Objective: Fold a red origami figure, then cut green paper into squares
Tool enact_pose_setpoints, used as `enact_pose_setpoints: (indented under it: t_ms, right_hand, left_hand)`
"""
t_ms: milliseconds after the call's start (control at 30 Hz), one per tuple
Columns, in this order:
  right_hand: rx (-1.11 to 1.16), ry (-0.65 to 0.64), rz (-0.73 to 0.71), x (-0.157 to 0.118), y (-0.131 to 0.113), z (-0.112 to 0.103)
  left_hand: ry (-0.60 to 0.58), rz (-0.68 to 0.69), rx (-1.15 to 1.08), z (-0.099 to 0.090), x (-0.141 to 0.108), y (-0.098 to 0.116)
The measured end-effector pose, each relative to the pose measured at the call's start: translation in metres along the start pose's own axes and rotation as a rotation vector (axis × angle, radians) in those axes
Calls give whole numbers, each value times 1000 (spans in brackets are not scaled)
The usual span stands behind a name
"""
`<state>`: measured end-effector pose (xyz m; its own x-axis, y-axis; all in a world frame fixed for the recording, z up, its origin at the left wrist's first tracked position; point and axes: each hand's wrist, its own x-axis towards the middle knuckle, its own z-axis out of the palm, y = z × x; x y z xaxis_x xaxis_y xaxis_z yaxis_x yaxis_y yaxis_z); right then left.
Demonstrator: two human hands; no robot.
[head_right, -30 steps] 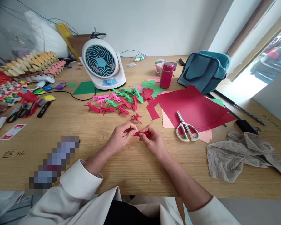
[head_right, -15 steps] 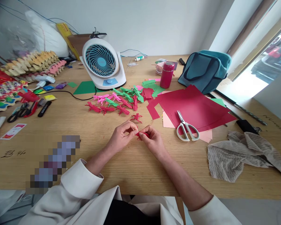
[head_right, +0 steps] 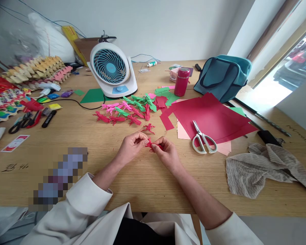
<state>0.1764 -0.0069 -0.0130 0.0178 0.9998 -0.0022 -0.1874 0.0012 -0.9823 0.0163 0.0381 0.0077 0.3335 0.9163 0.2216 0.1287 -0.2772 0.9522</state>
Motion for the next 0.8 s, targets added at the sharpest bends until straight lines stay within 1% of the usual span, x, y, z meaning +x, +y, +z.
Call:
enact_pose_setpoints:
  t_ms: [100, 200, 267, 400, 467, 600, 700, 800]
  right_hand:
    - [7, -29, 41, 0, -1, 0]
    - [20, -40, 77, 0, -1, -1]
    - [48, -20, 91, 1, -2, -1]
    - [129, 34, 120, 1, -2, 0]
    - [143, 35, 128, 2, -2, 0]
    - [142, 9, 149, 2, -2, 1]
    - [126, -10, 170, 2, -1, 1]
    - [119, 8, 166, 2, -1, 0]
  left_hand:
    - [6, -11, 74, -2, 0, -2]
    - [-22, -50, 34, -4, 1, -3]
    - [-9, -58, 18, -5, 1, -3]
    - [60, 27, 116, -5, 1, 0]
    - [67, 83, 157, -4, 0, 2]
    - [54, 148, 156, -4, 1, 3]
    - [28, 125, 132, -5, 2, 2]
    - [26, 70, 97, -6, 1, 1]
